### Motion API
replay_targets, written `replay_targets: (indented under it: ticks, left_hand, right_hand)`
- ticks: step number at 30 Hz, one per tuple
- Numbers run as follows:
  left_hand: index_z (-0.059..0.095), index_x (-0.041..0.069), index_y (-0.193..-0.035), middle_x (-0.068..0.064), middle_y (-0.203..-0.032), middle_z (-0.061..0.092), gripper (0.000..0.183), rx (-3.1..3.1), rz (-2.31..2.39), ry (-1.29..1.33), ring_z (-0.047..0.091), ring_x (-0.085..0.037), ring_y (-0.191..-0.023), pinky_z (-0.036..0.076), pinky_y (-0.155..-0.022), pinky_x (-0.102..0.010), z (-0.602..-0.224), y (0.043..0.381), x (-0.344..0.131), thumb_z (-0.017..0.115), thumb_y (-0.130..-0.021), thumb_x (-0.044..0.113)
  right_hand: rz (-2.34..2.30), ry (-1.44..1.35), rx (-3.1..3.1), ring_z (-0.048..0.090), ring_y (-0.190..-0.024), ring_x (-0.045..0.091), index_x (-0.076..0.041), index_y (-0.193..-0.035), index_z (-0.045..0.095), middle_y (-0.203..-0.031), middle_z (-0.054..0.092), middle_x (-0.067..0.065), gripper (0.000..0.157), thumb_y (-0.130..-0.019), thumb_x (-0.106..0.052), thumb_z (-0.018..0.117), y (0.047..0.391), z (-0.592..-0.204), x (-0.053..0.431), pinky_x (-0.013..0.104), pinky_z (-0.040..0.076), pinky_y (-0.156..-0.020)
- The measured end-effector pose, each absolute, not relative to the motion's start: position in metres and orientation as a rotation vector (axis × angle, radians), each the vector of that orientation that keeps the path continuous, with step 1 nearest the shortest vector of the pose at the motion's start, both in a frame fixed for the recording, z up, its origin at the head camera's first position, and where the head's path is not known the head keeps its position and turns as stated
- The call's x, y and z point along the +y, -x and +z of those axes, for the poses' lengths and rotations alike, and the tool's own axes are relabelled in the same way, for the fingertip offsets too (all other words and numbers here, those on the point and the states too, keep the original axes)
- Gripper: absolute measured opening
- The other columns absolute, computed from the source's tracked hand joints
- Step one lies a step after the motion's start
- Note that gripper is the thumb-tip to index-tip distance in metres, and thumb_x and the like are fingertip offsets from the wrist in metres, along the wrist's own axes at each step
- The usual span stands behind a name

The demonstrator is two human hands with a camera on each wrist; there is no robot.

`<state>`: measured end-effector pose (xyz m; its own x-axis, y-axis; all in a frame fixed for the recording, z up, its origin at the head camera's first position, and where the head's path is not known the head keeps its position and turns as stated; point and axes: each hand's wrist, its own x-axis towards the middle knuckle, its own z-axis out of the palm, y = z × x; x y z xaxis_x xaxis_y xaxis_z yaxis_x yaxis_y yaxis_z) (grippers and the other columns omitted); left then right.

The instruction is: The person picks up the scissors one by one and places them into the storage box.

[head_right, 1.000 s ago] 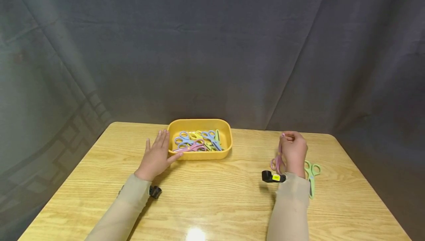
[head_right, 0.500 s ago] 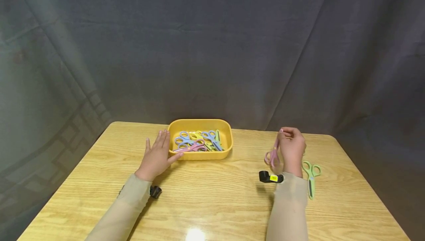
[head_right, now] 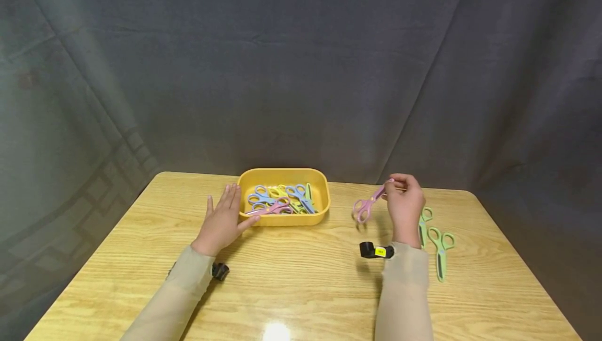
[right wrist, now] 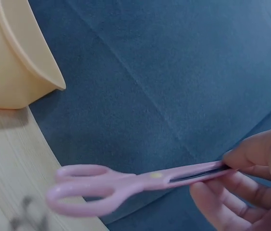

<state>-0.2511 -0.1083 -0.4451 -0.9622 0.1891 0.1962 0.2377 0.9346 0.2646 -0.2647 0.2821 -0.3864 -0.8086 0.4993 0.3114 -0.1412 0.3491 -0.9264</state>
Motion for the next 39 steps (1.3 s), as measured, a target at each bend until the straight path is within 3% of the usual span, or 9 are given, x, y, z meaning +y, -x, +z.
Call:
replay_targets:
  ticks: [6,13,24,39]
  left_hand:
    - [0.023,-0.008,-0.157,-0.024,-0.165,0.019,0.103,-2.919,-0.448,0.328,0.011,-0.036,-0.155,0.005,-0.118,-0.068,-0.447,0.251,-0.109,0.057,-0.094,0.065]
    - [0.023,-0.009,-0.157,-0.024,-0.164,0.019,0.102,-2.920,-0.452,0.324,0.013,-0.036,-0.154,0.007,-0.118,-0.067,-0.446,0.251,-0.108,0.058,-0.095,0.064]
    - [0.023,-0.009,-0.157,-0.024,-0.164,0.020,0.102,-2.922,-0.445,0.320,0.012,-0.036,-0.154,0.008,-0.118,-0.068,-0.444,0.251,-0.108,0.058,-0.094,0.065]
    - [0.024,-0.009,-0.157,-0.024,-0.164,0.021,0.103,-2.905,-0.454,0.317,0.013,-0.037,-0.154,0.009,-0.118,-0.068,-0.447,0.252,-0.109,0.058,-0.094,0.065]
  right_hand:
    - [1.513,0.281,-1.951,0.063,-0.064,-0.002,0.010,-0.113,0.063,-0.081,0.060,-0.006,0.020,-0.097,-0.002,0.062,0.265,-0.387,0.275,0.014,0.055,-0.064]
    - [1.737,0.209,-1.687,0.068,-0.062,0.005,0.008,-0.099,0.063,-0.076,0.061,0.001,0.008,-0.091,0.007,0.063,0.267,-0.384,0.270,0.018,0.057,-0.062]
    - [1.693,0.148,-1.797,0.067,-0.067,0.004,0.017,-0.107,0.062,-0.081,0.059,0.003,0.016,-0.095,0.007,0.057,0.270,-0.387,0.254,0.018,0.057,-0.067]
    - [1.956,0.119,-1.752,0.067,-0.075,0.015,0.007,-0.101,0.071,-0.089,0.057,0.011,0.012,-0.098,0.003,0.060,0.266,-0.385,0.235,0.026,0.059,-0.074]
